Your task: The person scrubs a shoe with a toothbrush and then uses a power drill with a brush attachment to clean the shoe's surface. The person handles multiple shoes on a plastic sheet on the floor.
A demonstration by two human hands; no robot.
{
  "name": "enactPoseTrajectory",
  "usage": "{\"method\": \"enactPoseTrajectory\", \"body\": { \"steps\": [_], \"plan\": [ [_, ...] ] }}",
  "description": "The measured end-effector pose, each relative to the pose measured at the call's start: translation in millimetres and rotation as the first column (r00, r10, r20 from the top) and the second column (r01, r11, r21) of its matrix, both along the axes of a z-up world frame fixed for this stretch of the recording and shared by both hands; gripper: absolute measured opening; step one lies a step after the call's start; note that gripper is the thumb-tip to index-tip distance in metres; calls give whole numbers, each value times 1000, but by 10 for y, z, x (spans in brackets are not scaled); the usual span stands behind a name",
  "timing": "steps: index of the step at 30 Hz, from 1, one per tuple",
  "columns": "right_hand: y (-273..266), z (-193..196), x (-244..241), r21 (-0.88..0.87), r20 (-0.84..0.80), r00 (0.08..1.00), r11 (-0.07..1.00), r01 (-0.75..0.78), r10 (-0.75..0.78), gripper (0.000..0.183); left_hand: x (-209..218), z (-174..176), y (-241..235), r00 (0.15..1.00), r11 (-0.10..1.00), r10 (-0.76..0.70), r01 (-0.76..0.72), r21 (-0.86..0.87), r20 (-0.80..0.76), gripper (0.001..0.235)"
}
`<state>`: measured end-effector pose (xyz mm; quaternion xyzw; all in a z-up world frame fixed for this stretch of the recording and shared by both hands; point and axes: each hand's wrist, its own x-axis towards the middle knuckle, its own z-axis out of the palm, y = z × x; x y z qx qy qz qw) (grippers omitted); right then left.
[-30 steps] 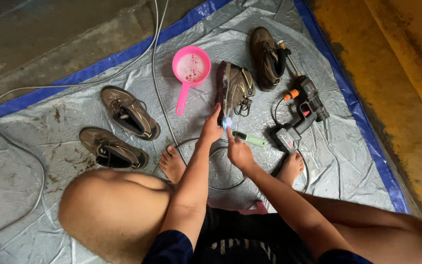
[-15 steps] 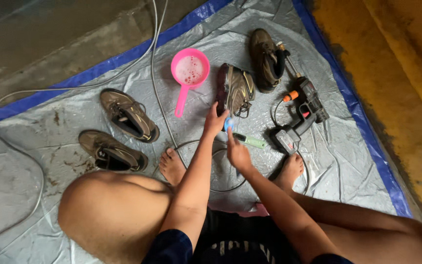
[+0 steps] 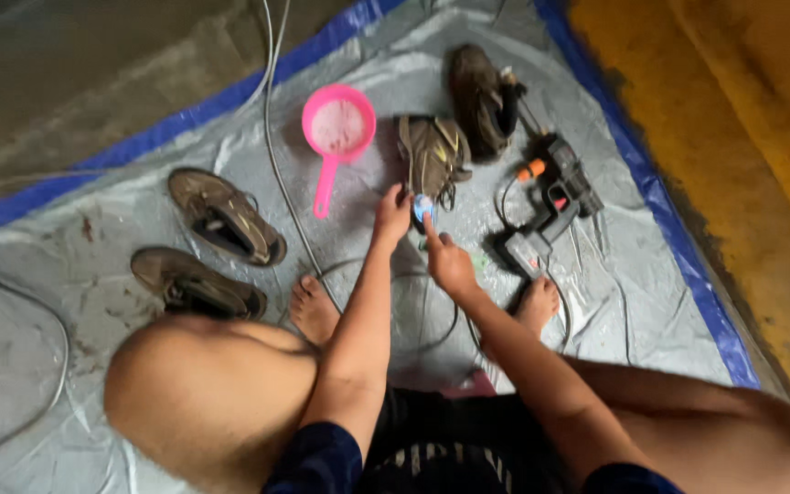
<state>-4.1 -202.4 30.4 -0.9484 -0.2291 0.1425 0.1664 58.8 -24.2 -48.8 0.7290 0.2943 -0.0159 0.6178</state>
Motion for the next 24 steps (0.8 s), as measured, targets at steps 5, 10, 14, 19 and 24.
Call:
{"method": "enactPoseTrajectory", "body": {
  "steps": [5, 10, 14, 19, 24],
  "plan": [
    [-357, 173, -345, -124, -65, 997, 992, -39, 31, 77, -93, 591, -74, 996, 998, -46, 49, 30, -81, 63],
    [-166, 126, -223, -108, -93, 996, 994, 6, -16, 76, -37, 137, -4, 994, 994, -75, 81, 71, -85, 64],
    [174, 423, 16, 202, -191, 926, 910, 361, -325, 73, -60, -36, 23, 997, 999, -3, 0, -42, -73, 63],
    [-101, -454, 412, 328, -570, 576, 480, 814, -586, 120, -145, 2, -316, 955, 828, 293, -274, -488, -39, 60],
    [-59, 621, 518, 616, -449, 742, 430, 660, -498, 105, -101, 263, -520, 879, 378, 468, -290, -879, -89, 21]
  ]
}}
